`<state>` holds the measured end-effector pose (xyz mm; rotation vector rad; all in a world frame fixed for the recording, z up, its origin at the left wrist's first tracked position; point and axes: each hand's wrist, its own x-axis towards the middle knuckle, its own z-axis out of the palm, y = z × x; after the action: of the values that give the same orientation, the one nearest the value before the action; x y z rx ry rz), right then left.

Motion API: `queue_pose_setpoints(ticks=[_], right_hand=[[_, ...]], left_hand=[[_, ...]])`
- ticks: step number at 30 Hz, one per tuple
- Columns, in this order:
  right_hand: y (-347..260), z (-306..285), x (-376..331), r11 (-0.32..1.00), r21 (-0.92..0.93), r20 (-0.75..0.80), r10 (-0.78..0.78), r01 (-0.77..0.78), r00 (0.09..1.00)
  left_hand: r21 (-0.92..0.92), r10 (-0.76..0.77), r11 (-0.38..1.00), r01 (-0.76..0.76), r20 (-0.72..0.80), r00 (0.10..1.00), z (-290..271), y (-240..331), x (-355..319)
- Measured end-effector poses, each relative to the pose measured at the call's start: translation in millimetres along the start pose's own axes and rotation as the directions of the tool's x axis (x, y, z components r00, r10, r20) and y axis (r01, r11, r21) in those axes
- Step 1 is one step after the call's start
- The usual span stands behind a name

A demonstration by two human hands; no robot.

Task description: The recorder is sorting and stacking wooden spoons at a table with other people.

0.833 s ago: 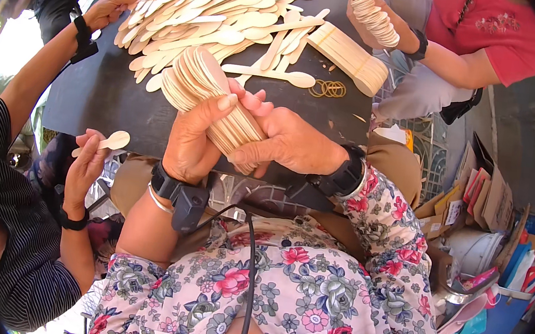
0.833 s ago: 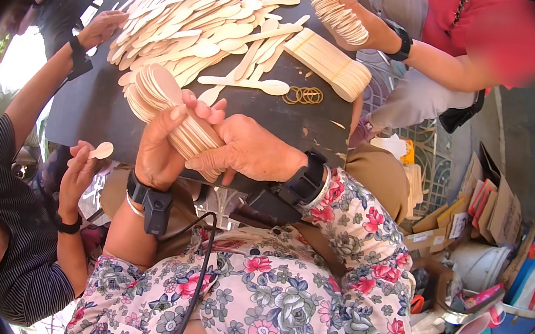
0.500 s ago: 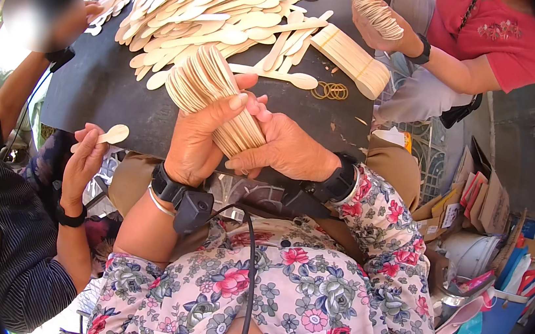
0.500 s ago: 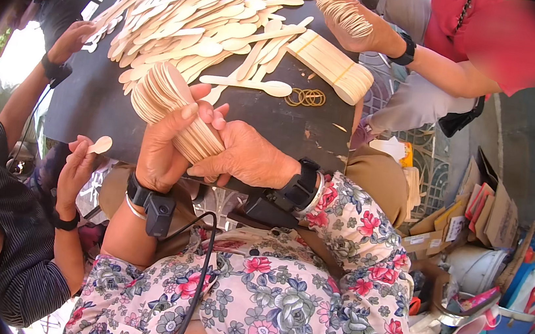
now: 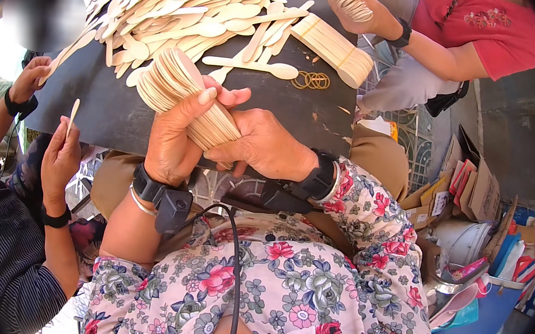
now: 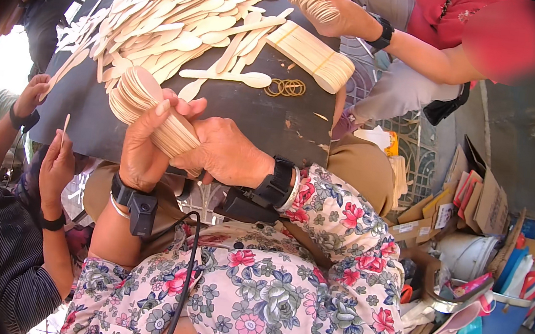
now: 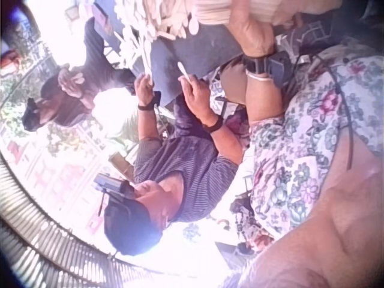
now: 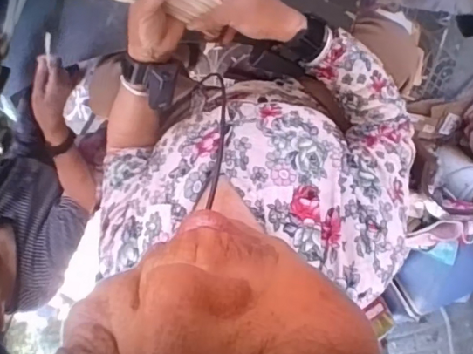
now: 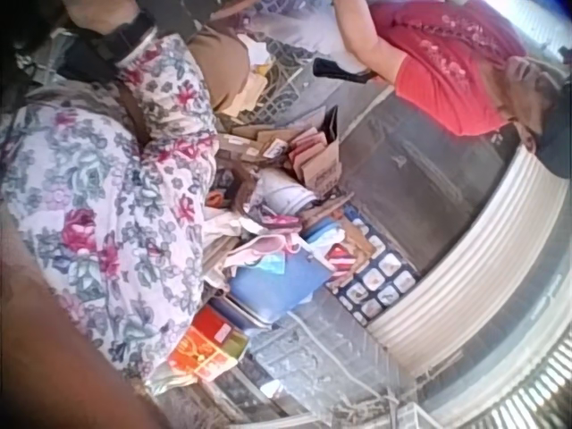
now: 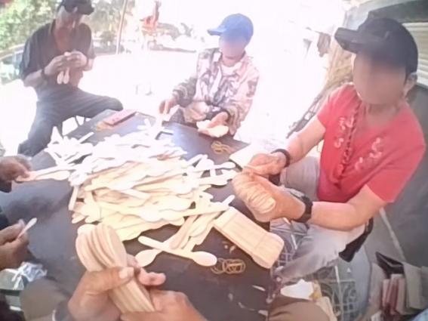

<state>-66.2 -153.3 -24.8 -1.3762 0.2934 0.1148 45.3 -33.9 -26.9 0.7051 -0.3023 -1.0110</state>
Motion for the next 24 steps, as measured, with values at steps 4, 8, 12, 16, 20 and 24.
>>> queue_pose_setpoints(ticks=[4, 8, 12, 16, 20, 24], right_hand=[[4.6, 1.6, 3.1, 0.999, 0.025, 0.047, 0.033, -0.034, 0.998], [3.6, 9.2, 2.0, 0.998, 0.016, -0.062, 0.065, -0.064, 0.996], [5.7, 5.8, 1.5, 0.999, 0.017, -0.051, 0.043, -0.042, 0.998], [6.1, 4.5, 2.8, 0.998, 0.043, -0.015, 0.042, -0.042, 0.999], [6.8, 8.2, 3.4, 0.999, 0.039, -0.051, -0.016, 0.018, 0.999], [-6.9, 0.1, 10.9, 0.949, -0.287, -0.031, -0.143, 0.128, 0.989]], left_hand=[[-0.034, -0.024, 0.999, 0.024, -0.015, 1.0, -4.7, -1.8, -0.8], [0.007, -0.008, 1.0, 0.009, -0.039, 0.999, -2.4, -4.7, -3.4], [-0.006, -0.006, 1.0, 0.006, -0.015, 1.0, 4.1, -1.6, -4.8], [0.003, 0.015, 1.0, -0.015, -0.001, 1.0, 2.1, 0.8, -3.6], [0.055, 0.053, 0.997, -0.055, 0.038, 0.998, -7.6, -0.2, -2.2], [-0.153, 0.044, 0.987, -0.041, 0.018, 0.999, -13.9, 9.8, 4.3]])
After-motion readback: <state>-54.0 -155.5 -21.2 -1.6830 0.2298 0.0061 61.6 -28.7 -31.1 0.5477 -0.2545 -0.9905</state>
